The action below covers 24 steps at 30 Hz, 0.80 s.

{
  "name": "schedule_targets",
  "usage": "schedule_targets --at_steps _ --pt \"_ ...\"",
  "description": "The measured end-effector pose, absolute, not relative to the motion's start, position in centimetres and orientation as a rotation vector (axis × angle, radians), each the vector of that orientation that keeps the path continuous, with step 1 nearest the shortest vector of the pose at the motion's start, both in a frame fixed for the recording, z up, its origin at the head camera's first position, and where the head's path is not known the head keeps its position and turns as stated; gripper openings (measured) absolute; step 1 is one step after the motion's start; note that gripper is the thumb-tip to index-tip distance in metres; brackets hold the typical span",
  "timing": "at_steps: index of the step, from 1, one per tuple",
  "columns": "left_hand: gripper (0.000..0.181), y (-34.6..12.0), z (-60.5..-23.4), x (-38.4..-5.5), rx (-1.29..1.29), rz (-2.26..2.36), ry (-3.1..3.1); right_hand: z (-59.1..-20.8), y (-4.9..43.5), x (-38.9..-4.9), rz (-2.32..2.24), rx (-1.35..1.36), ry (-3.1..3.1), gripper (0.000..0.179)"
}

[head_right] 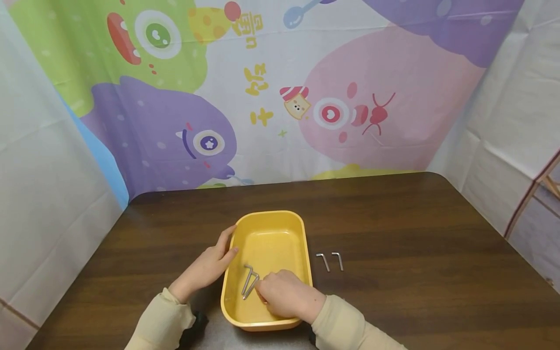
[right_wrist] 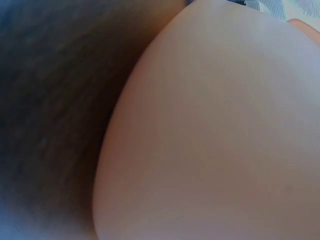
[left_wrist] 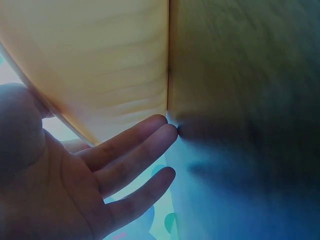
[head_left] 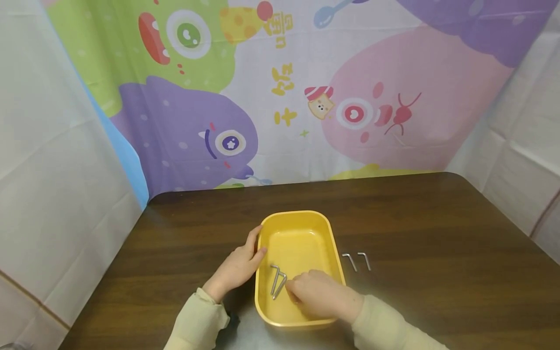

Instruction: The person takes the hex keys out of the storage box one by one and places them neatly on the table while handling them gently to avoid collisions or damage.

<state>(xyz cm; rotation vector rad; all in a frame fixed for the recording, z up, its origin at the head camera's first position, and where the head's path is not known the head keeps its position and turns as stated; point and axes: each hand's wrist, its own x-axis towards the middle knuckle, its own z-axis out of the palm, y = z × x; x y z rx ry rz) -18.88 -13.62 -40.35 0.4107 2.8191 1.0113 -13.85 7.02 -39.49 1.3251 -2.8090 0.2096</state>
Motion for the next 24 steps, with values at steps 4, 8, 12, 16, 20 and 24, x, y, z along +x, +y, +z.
schedule_targets --at_steps 4,8,12,16,20,24 --pt "0.059 -13.61 -40.31 -18.88 0.411 1.014 2.818 -39.59 7.02 -13.79 0.179 1.317 -2.809 0.022" --pt "0.059 -13.61 -40.31 -18.84 0.417 1.006 2.827 -39.66 7.04 -13.74 0.15 1.311 -2.804 0.019" --pt "0.059 -13.6 -40.26 -18.81 0.417 1.007 2.823 -39.66 7.07 -13.72 0.143 1.312 -2.801 0.017" --pt "0.059 -13.58 -40.21 -18.82 0.412 1.009 2.822 -39.58 7.2 -13.71 0.149 1.33 -2.786 0.015" --pt "0.059 -13.58 -40.25 -18.83 0.411 1.005 2.829 -39.5 7.36 -13.72 0.142 1.353 -2.749 0.014" --pt "0.059 -13.58 -40.32 -18.85 0.41 1.002 2.831 -39.36 7.4 -13.78 0.151 1.358 -2.751 0.015"
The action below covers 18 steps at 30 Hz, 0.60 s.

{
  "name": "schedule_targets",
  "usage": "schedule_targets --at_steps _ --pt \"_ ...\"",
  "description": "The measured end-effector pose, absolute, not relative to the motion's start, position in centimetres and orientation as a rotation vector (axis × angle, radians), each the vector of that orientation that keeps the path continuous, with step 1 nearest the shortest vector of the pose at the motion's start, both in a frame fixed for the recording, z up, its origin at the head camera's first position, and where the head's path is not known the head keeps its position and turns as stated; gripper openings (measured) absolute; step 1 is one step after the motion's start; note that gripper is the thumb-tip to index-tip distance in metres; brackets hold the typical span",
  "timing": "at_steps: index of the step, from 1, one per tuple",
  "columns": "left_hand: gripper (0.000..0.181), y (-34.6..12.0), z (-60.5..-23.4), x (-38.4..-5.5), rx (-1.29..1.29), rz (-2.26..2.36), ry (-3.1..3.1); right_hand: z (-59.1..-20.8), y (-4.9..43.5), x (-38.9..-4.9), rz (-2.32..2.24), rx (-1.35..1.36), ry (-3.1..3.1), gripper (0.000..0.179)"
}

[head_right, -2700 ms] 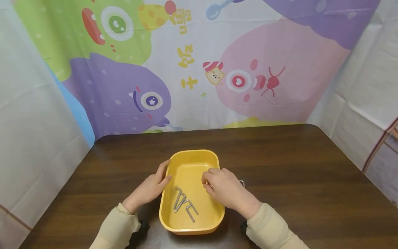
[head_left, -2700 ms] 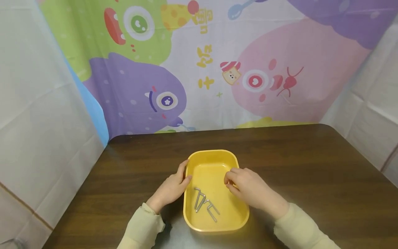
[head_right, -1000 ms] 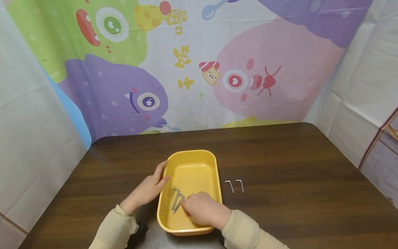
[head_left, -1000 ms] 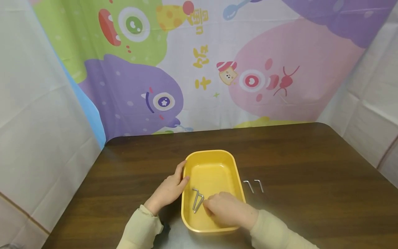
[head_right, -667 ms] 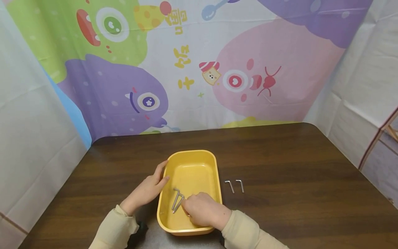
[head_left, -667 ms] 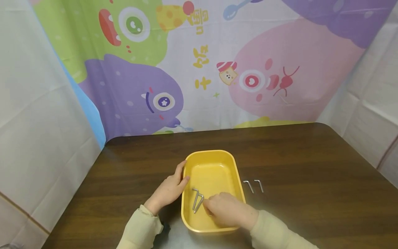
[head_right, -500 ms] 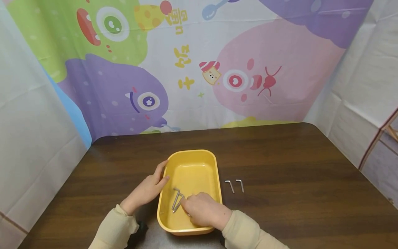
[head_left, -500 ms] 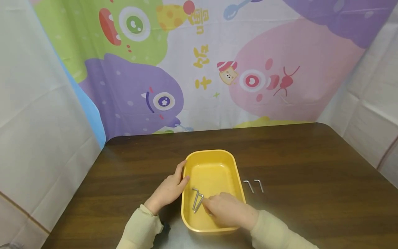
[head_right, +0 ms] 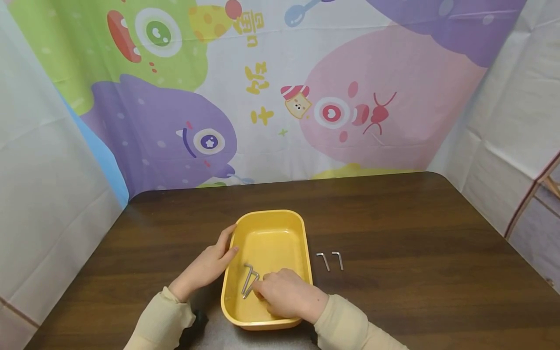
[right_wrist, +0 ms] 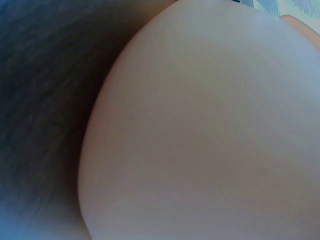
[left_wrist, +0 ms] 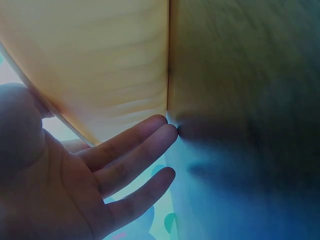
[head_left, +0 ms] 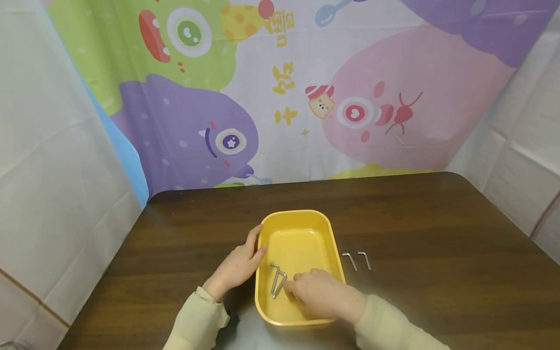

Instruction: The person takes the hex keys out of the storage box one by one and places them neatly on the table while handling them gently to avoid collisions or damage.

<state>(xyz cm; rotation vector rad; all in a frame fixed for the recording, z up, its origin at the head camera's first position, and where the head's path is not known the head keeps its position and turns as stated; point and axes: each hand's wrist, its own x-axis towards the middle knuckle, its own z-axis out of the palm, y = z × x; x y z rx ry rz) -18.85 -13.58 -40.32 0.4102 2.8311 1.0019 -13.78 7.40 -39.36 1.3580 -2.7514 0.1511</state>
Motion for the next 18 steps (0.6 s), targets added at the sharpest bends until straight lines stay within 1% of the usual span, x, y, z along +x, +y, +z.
schedule_targets --at_steps 18 --pt "0.059 -13.5 -40.38 -18.85 0.408 0.995 2.849 -38.84 7.73 -14.13 0.181 1.281 -2.788 0.02"
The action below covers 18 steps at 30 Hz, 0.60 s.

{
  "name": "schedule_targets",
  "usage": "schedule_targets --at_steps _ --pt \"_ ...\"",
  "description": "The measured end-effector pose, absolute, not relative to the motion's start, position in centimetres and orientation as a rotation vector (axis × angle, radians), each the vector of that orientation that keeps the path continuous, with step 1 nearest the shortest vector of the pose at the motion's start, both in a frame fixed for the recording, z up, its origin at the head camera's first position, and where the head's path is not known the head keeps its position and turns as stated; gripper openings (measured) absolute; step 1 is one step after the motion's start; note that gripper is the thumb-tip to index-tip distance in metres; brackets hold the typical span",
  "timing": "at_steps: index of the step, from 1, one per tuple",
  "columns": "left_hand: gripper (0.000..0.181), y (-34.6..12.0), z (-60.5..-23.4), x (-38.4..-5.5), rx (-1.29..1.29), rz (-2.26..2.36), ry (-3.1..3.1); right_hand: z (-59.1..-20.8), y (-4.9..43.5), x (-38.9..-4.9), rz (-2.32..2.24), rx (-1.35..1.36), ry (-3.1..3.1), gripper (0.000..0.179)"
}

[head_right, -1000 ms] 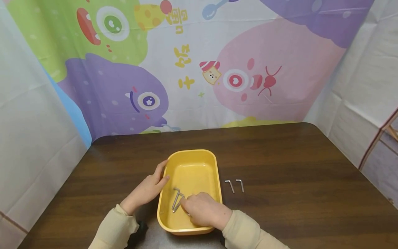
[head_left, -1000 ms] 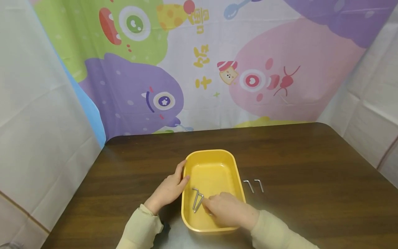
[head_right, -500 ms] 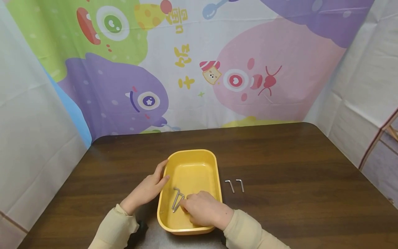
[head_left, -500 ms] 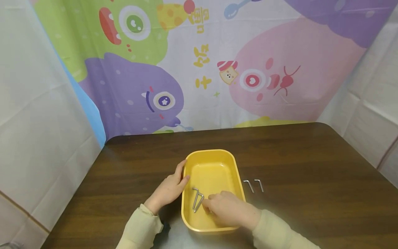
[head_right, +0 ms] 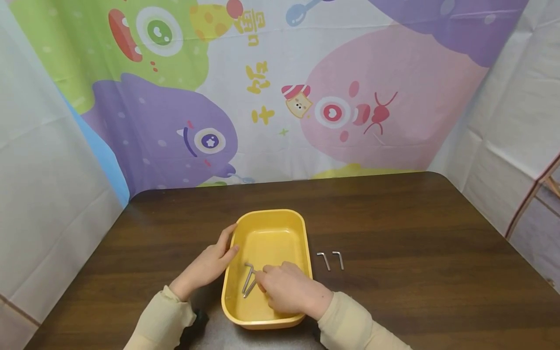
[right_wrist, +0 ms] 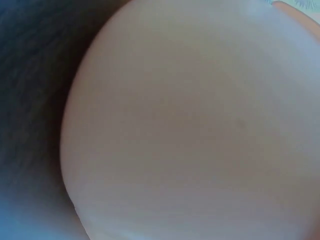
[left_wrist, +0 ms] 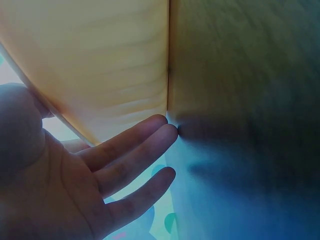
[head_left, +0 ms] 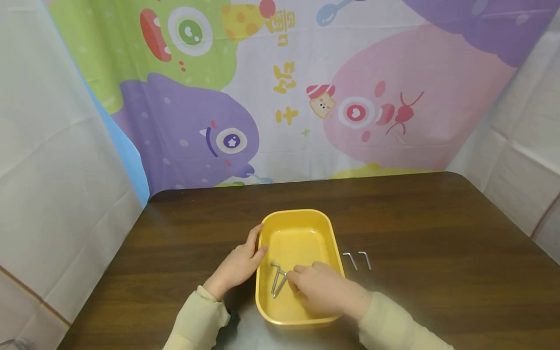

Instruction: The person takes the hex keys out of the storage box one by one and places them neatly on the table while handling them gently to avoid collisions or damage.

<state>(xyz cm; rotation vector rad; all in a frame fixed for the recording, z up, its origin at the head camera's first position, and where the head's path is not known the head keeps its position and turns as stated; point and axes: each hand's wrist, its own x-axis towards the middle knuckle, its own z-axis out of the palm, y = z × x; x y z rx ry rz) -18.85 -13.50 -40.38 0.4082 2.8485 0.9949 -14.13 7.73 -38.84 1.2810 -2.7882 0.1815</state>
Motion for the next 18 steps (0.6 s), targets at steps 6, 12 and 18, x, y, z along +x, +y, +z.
schedule_targets --at_steps 6,12,18 --pt "0.059 -13.5 -40.3 -18.8 0.413 0.977 2.858 -38.3 8.1 -14.5 0.244 1.256 -2.759 0.019" --pt "0.059 -13.5 -40.3 -18.9 0.408 0.983 2.846 -37.3 8.8 -14.9 0.31 1.192 -2.719 0.016" --pt "0.059 -13.6 -40.4 -18.9 0.41 0.982 2.847 -36.6 9.4 -15.3 0.342 1.13 -2.68 0.019"
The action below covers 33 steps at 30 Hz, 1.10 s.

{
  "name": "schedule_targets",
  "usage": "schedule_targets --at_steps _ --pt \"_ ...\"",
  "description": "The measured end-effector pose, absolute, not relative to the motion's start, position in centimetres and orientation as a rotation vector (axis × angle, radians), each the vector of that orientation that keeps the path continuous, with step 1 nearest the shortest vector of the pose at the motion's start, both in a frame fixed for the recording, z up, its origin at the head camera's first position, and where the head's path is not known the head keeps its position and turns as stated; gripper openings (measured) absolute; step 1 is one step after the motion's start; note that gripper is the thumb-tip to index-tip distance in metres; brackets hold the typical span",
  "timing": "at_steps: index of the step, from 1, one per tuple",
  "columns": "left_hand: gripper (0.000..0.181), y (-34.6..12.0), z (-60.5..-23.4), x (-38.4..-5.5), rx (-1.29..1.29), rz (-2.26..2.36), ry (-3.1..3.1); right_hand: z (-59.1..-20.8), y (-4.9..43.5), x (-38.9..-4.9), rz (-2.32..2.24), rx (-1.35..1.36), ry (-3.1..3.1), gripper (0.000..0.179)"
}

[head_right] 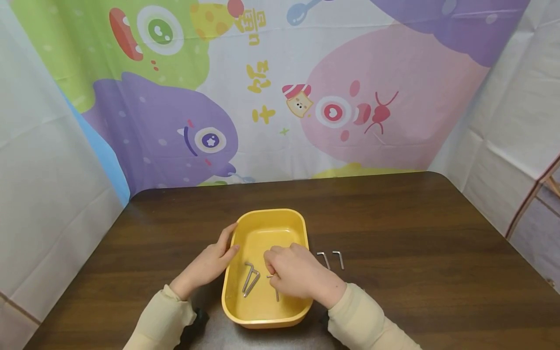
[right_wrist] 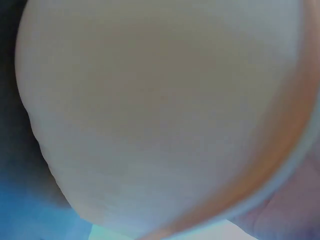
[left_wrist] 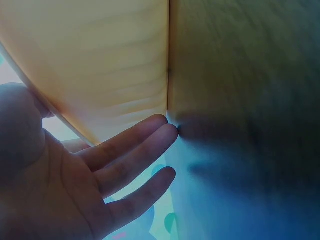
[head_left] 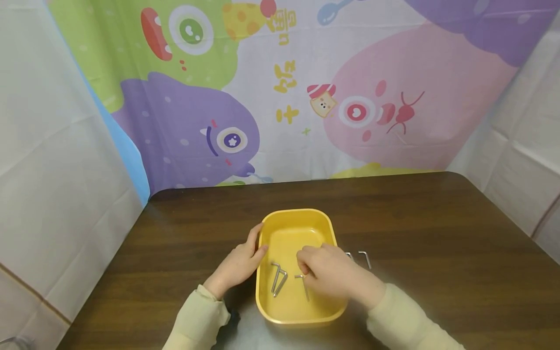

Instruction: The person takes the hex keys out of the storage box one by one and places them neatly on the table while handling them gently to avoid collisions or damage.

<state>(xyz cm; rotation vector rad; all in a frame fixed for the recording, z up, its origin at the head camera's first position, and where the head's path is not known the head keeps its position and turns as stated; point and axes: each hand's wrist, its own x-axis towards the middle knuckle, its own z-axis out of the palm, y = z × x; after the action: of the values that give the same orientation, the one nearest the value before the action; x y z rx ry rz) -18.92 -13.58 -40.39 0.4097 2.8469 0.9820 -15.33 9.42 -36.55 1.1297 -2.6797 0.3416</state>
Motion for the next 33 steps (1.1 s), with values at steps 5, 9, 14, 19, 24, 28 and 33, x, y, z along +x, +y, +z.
schedule_targets --at_steps 5,9,14,19,24,28,33 --pt "0.059 -13.6 -40.3 -18.9 0.405 0.982 2.841 -36.2 10.0 -15.7 0.374 1.108 -2.649 0.019" --pt "0.059 -13.5 -40.2 -18.9 0.407 0.983 2.839 -36.0 10.4 -15.9 0.428 1.072 -2.637 0.018" --pt "0.059 -13.5 -40.2 -18.9 0.412 0.988 2.833 -35.5 11.0 -16.1 0.474 1.054 -2.623 0.015" --pt "0.059 -13.6 -40.2 -18.9 0.402 0.996 2.824 -35.0 11.7 -16.4 0.479 1.038 -2.624 0.013" --pt "0.059 -13.6 -40.3 -18.9 0.402 0.999 2.825 -34.3 12.5 -16.8 0.515 0.983 -2.67 0.014" --pt "0.059 -13.7 -40.4 -18.9 0.405 0.997 2.828 -33.7 13.4 -17.1 0.531 0.93 -2.679 0.013" --pt "0.059 -13.6 -40.4 -18.9 0.41 0.988 2.843 -33.2 14.6 -17.6 0.551 0.85 -2.716 0.014"
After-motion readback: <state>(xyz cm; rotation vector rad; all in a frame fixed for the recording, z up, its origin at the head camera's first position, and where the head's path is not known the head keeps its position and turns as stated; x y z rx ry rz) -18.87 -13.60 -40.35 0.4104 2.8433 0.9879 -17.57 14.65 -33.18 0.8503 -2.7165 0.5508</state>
